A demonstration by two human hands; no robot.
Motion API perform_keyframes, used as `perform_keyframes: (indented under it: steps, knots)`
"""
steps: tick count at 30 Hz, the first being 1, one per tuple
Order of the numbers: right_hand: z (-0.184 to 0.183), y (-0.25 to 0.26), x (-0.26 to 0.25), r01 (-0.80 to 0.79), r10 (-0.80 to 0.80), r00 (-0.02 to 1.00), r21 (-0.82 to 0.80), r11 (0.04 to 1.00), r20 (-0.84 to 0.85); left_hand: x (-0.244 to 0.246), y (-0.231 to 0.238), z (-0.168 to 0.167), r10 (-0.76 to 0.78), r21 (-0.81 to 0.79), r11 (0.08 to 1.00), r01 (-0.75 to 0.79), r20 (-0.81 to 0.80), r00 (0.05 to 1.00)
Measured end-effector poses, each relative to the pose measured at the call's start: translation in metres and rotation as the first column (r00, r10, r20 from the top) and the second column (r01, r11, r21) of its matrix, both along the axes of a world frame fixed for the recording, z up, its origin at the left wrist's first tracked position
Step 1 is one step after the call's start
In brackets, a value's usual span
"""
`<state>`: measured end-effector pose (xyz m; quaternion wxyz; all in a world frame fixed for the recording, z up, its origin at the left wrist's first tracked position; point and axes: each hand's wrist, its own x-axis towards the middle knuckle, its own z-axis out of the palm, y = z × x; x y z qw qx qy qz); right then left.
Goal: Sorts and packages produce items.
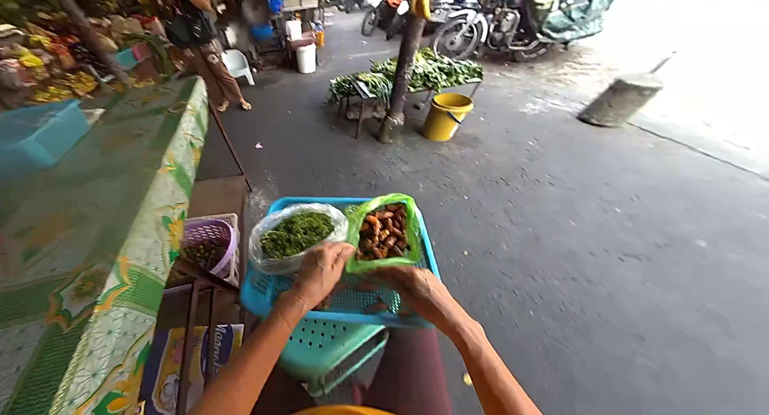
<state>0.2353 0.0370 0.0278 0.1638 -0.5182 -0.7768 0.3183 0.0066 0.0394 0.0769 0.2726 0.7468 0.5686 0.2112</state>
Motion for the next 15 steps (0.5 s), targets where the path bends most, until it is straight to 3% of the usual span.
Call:
perform_keyframes:
  steps: [3, 6, 10, 15]
  knots:
    - [0.012, 0.003, 0.015, 0.134, -0.131, 0.991, 0.117, 0.984, -0.029, 0.02, 0.015, 0.001, -0.039, -0.072, 0.997, 0.033, -0.078, 0.996]
    - [0.024, 0.017, 0.021, 0.256, -0.265, 0.963, 0.136, 0.957, 0.047, 0.041, 0.034, -0.001, -0.073, -0.121, 0.99, 0.07, -0.027, 0.997]
    - [0.028, 0.043, 0.012, 0.3, -0.326, 0.939, 0.205, 0.932, 0.106, 0.059, 0.064, -0.004, -0.089, -0.162, 0.984, 0.073, -0.092, 0.992]
    - [0.019, 0.05, 0.005, 0.247, -0.261, 0.965, 0.222, 0.943, 0.036, 0.054, 0.059, -0.026, -0.059, 0.153, 0.982, 0.111, -0.308, 0.949]
